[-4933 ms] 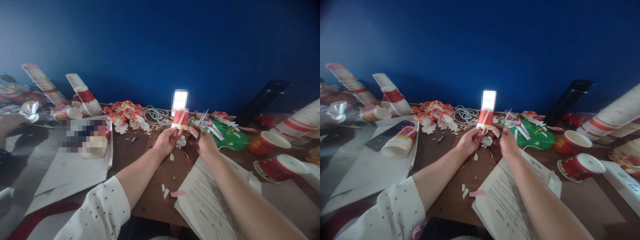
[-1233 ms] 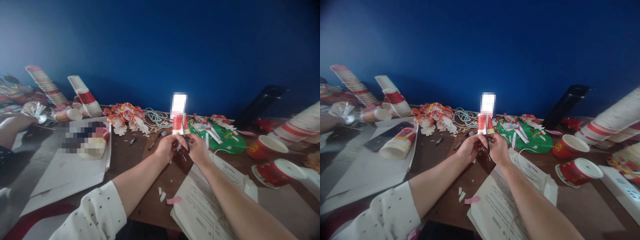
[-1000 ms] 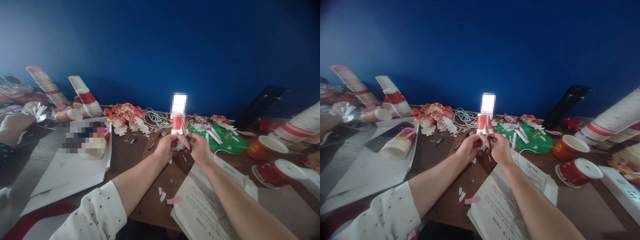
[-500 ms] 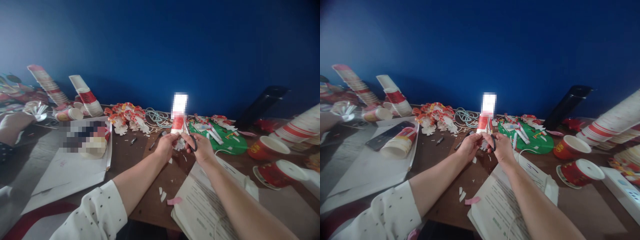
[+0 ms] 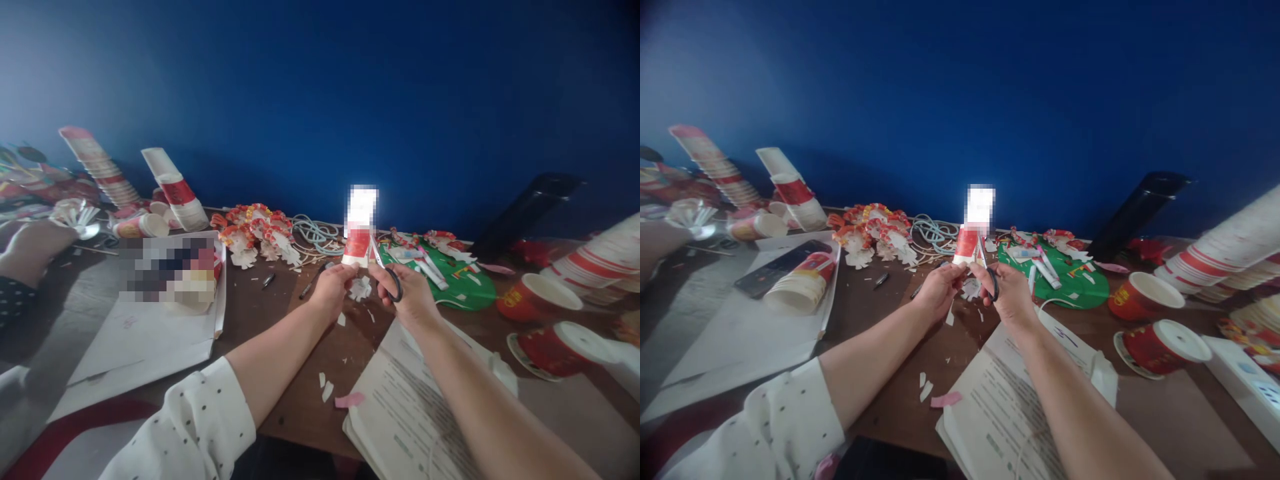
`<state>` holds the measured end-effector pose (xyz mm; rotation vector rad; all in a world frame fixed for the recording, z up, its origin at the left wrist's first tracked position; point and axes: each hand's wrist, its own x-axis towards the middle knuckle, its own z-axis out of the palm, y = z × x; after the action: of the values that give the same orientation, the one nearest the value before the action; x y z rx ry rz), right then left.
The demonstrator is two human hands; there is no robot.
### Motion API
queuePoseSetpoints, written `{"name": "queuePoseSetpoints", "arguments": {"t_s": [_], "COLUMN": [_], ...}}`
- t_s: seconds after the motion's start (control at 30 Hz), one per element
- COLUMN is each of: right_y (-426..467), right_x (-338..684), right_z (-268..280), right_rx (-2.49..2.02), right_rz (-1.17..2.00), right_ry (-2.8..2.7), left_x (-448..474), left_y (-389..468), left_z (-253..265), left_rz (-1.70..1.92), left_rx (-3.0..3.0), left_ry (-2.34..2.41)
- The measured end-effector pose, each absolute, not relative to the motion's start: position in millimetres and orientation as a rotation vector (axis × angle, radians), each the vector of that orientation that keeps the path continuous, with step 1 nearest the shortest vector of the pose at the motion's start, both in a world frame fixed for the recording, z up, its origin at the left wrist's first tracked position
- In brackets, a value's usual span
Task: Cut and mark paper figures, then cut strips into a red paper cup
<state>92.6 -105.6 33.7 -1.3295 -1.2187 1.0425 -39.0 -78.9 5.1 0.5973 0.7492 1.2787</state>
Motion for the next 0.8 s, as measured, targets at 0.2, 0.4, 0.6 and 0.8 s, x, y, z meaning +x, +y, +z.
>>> {"name": "queuePoseSetpoints", "arguments": {"t_s": [0.2,0.4,0.6,0.8], "right_y": [-100,-106,-110,-113], "right_x": [95,88,81,73], "right_z": [27,35,39,34], "right_rx": [-1.34,-1.32,-1.344,-1.371], "right_rz": [1.079,1.028,1.032,1.009], "right_ry": [-1.214,-1.241,-1.24,-1.33], "left_x": [-42,-44,-45,-45], "left_y": [-78,-78,-76,-75], "left_z": [10,15,19,21], "left_rz": [1.254,1.202,1.255,1.259], "left_rx": [0.559,0.407,0.25,0.239], "left_ry": [0.79,0.67,0.583,0.6]}}
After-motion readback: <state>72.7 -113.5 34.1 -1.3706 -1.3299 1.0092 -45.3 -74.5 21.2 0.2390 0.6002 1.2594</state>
